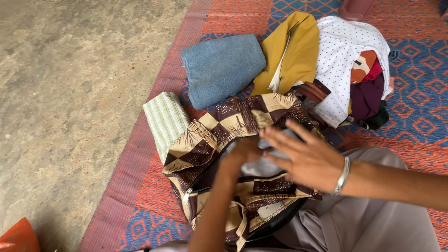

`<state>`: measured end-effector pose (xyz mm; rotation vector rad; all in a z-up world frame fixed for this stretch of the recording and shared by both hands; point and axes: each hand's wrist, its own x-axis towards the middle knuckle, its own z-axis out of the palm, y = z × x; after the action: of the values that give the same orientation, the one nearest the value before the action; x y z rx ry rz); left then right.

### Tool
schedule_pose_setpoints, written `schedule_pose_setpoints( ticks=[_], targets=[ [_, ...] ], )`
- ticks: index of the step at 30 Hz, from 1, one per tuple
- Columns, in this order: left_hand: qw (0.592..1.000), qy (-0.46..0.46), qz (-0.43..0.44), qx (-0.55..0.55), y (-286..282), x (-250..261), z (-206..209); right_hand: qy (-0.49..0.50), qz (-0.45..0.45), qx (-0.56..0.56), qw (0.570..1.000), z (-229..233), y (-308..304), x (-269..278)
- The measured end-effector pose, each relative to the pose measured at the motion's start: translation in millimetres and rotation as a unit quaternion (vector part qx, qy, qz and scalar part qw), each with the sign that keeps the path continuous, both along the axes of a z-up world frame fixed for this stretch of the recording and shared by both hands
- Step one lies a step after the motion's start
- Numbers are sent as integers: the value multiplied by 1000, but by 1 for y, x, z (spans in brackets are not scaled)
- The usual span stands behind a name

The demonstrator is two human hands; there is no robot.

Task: The person sits on a mat and folds several garments by hand. They place a folded striped cloth into a patterned bag, then fold a white polka-dotted cloth and a patterned orange-and-black cloth, stacking them neatly on the mat.

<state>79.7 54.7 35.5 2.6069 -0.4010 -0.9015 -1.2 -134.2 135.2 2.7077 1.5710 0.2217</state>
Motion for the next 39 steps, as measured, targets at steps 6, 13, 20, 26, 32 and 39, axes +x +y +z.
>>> schedule_pose_setpoints(
  ticks=[6, 13, 20, 26, 32, 39],
  targets=[
    [963, -267, 23, 44, 95, 28, 90, 153, -44, -194, 968, -28, 0, -17],
    [726, -525, -277, 346, 120, -13, 130, 127, -20, -18, 992, 18, -17, -18],
    [841, -477, 11, 256, 129, -33, 146, -10, -69, 78, 995, 70, -45, -16],
    [913, -402, 43, 53, 119, -43, 154, 2, -111, 109, 988, 68, -32, -10],
    [895, -443, 45, 39, 113, -93, 168, -71, -117, 93, 986, 42, -33, 10],
    [905, -183, 144, 356, 101, -161, 162, -5, -297, -129, 946, 23, -42, 63]
  ],
)
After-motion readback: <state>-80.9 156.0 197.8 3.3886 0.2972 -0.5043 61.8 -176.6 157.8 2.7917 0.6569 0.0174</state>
